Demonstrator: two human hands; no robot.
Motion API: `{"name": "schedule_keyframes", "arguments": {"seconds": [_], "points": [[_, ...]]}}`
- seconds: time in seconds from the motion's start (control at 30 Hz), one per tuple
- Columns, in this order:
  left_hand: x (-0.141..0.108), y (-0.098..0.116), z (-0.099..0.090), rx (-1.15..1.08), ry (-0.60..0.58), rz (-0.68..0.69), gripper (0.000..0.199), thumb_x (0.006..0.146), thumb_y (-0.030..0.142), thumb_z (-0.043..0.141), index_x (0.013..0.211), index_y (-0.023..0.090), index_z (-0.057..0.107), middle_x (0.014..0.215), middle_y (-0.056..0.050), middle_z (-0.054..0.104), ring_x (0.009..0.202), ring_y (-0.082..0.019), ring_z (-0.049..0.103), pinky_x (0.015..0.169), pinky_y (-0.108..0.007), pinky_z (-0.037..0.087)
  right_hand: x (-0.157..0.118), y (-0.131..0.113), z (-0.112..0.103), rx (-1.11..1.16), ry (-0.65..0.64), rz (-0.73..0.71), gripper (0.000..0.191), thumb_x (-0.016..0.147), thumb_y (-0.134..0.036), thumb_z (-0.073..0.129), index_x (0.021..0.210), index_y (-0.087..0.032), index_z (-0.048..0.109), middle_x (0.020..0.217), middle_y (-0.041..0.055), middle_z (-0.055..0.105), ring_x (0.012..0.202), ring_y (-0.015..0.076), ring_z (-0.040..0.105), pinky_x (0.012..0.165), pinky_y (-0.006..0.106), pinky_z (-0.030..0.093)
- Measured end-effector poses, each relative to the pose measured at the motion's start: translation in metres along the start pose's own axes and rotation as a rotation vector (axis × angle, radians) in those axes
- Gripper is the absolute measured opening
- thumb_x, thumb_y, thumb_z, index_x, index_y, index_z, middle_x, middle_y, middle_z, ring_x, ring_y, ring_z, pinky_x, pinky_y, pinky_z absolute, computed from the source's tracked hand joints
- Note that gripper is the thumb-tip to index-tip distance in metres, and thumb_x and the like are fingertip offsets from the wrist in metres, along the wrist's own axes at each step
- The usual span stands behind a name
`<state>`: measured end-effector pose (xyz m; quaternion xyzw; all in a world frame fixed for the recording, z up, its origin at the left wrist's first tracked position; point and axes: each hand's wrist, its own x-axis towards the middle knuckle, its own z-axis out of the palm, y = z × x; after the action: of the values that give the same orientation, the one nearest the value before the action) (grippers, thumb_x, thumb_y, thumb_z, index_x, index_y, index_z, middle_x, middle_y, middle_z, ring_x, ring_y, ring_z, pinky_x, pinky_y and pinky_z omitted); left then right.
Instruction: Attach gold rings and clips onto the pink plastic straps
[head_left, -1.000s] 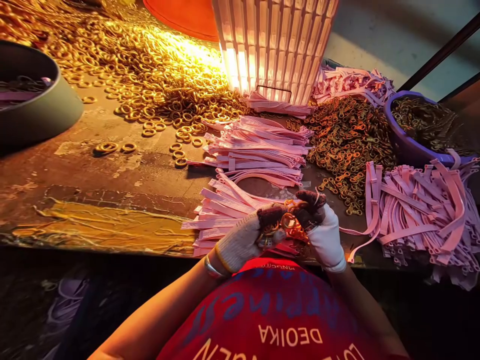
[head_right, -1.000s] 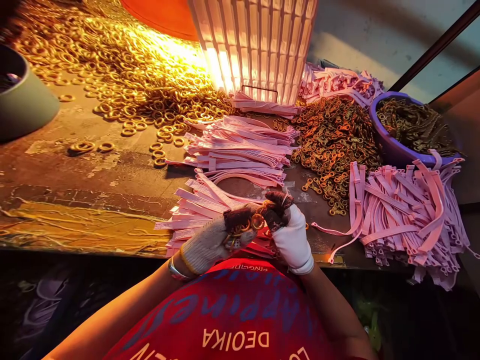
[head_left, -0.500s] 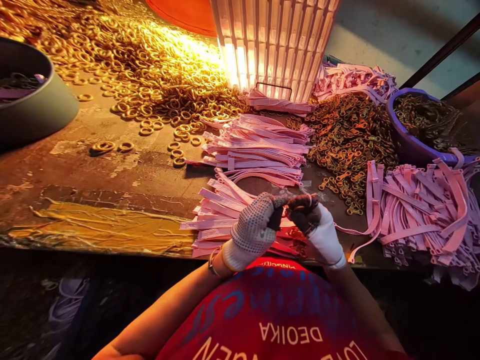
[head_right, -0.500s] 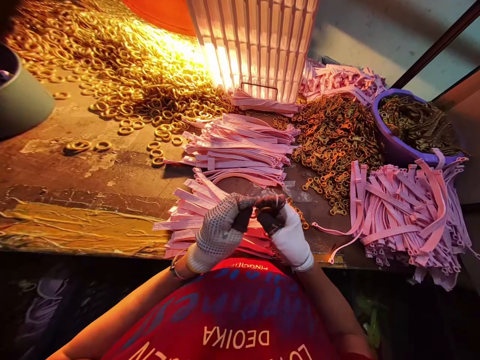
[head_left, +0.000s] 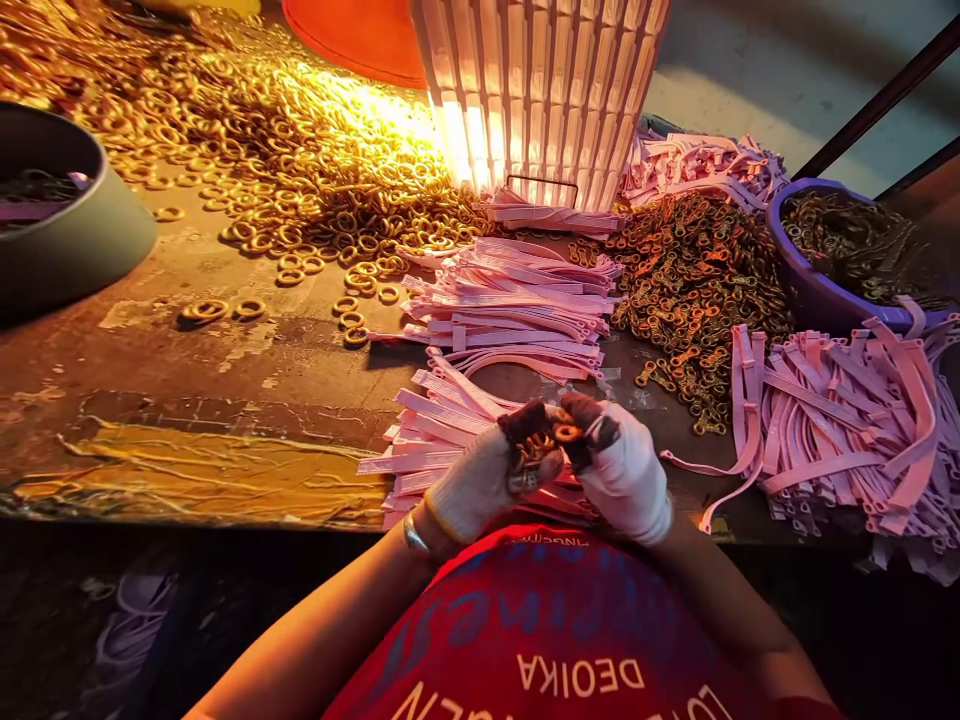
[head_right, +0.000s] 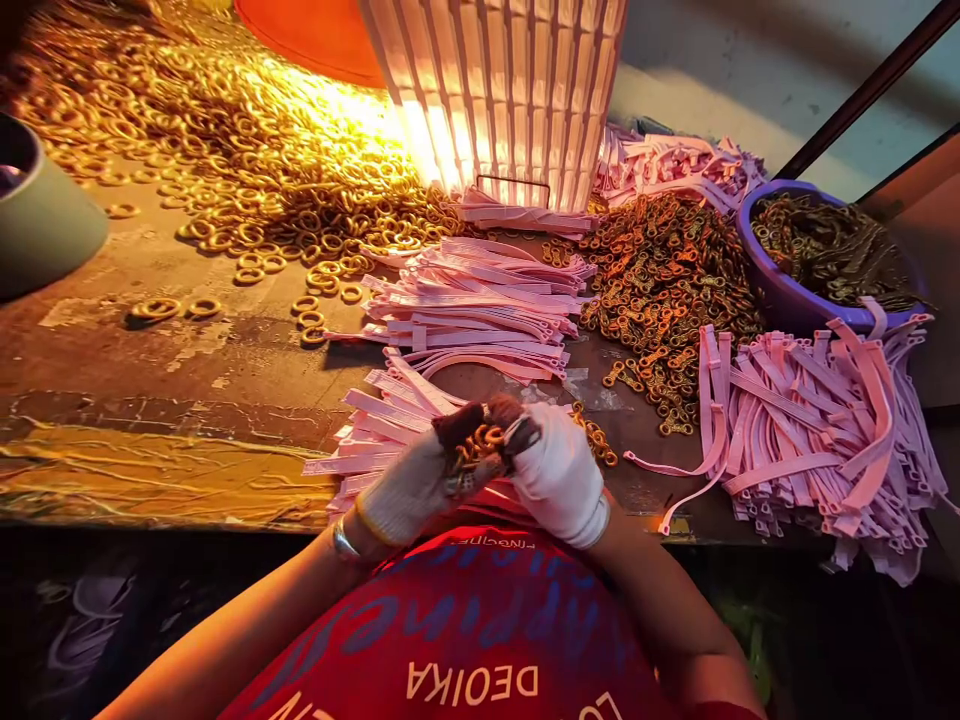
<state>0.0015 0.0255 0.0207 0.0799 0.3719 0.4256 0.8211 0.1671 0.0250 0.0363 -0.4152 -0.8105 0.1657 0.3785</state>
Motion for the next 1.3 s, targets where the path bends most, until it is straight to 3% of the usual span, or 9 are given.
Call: {"name": "schedule_keyframes", "arguments": {"seconds": [0.17, 0.3, 0.43, 0.67, 0.77, 0.87, 0.97, 1.13, 1.3], "points": [[-0.001, -0.004, -0.006, 0.336, -0.184, 0.186, 0.028, 0.086, 0.041, 0.072, 0.079, 0.015, 0.066, 0.055, 0.004, 0.05, 0.041, -0.004, 0.033, 0.038, -0.016, 0.027, -0.003, -0.003, 0.004, -0.18, -0.078, -0.218, 0.042, 0.098, -0.01, 0.05, 0.139, -0.016, 0.05, 0.11, 0.0148, 0.072, 0.101, 0.0236, 0.069, 0.09, 0.038, 0.059], [-0.008, 0.005, -0.01, 0.537, -0.092, 0.227, 0.034, 0.092, 0.049, 0.065, 0.08, 0.017, 0.061, 0.054, 0.004, 0.049, 0.042, -0.006, 0.036, 0.039, -0.018, 0.025, -0.004, 0.003, -0.008, 0.064, -0.059, 0.008, 0.042, 0.102, -0.014, 0.048, 0.143, -0.023, 0.046, 0.125, 0.0119, 0.069, 0.111, 0.0199, 0.068, 0.096, 0.034, 0.056], [-0.01, 0.003, -0.006, 0.59, -0.055, 0.248, 0.034, 0.093, 0.049, 0.062, 0.08, 0.02, 0.054, 0.058, 0.005, 0.047, 0.045, -0.007, 0.037, 0.042, -0.019, 0.028, -0.001, 0.011, -0.015, 0.021, -0.103, 0.154, 0.038, 0.102, -0.021, 0.049, 0.14, -0.021, 0.05, 0.121, 0.0129, 0.07, 0.109, 0.0228, 0.068, 0.097, 0.037, 0.054], [0.004, 0.006, -0.005, 1.093, 0.062, 0.629, 0.012, 0.085, 0.028, 0.059, 0.078, 0.019, 0.057, 0.072, -0.001, 0.059, 0.065, -0.013, 0.049, 0.06, -0.024, 0.04, 0.012, 0.0, -0.002, -0.595, -0.442, 0.157, 0.015, 0.089, -0.022, 0.053, 0.087, -0.016, 0.066, 0.087, 0.0143, 0.068, 0.083, 0.0286, 0.064, 0.072, 0.038, 0.047], [0.007, 0.014, -0.004, 0.987, 0.019, 0.432, 0.02, 0.091, 0.036, 0.055, 0.08, 0.02, 0.055, 0.061, 0.002, 0.053, 0.052, -0.011, 0.043, 0.049, -0.022, 0.033, 0.021, -0.006, -0.002, -0.718, -0.566, 0.156, 0.012, 0.085, -0.022, 0.055, 0.085, -0.016, 0.065, 0.085, 0.0154, 0.069, 0.079, 0.0297, 0.064, 0.066, 0.037, 0.04], [0.012, 0.019, 0.0, 0.73, -0.032, 0.246, 0.026, 0.091, 0.046, 0.056, 0.087, 0.02, 0.057, 0.058, 0.005, 0.05, 0.043, -0.009, 0.039, 0.042, -0.021, 0.029, 0.028, -0.002, -0.006, -0.61, -0.613, 0.26, 0.013, 0.089, -0.026, 0.056, 0.09, -0.016, 0.065, 0.083, 0.0127, 0.071, 0.074, 0.0264, 0.065, 0.062, 0.034, 0.037], [0.034, 0.033, 0.008, 0.75, -0.079, 0.264, 0.027, 0.09, 0.047, 0.059, 0.088, 0.02, 0.06, 0.057, 0.004, 0.05, 0.042, -0.009, 0.04, 0.041, -0.021, 0.028, 0.027, 0.015, -0.009, -0.466, -0.473, 0.424, 0.008, 0.092, -0.021, 0.056, 0.089, -0.018, 0.063, 0.08, 0.0096, 0.072, 0.071, 0.0228, 0.065, 0.061, 0.031, 0.035], [0.111, 0.087, 0.045, 1.522, -0.024, 0.759, 0.019, 0.089, 0.031, 0.062, 0.081, 0.016, 0.071, 0.071, -0.005, 0.066, 0.064, -0.014, 0.054, 0.061, -0.025, 0.041, 0.01, 0.043, -0.01, -0.172, -0.059, 0.48, 0.02, 0.097, -0.026, 0.047, 0.078, -0.023, 0.053, 0.069, 0.004, 0.062, 0.063, 0.0181, 0.054, 0.06, 0.028, 0.034], [0.18, 0.109, 0.08, 1.884, 0.049, 0.665, 0.013, 0.083, 0.011, 0.061, 0.084, 0.008, 0.073, 0.082, -0.009, 0.071, 0.077, -0.016, 0.06, 0.079, -0.029, 0.046, -0.009, 0.046, -0.012, -0.051, -0.021, 0.458, 0.023, 0.095, -0.027, 0.049, 0.072, -0.024, 0.047, 0.064, 0.0007, 0.056, 0.057, 0.0152, 0.043, 0.058, 0.027, 0.033]]}}
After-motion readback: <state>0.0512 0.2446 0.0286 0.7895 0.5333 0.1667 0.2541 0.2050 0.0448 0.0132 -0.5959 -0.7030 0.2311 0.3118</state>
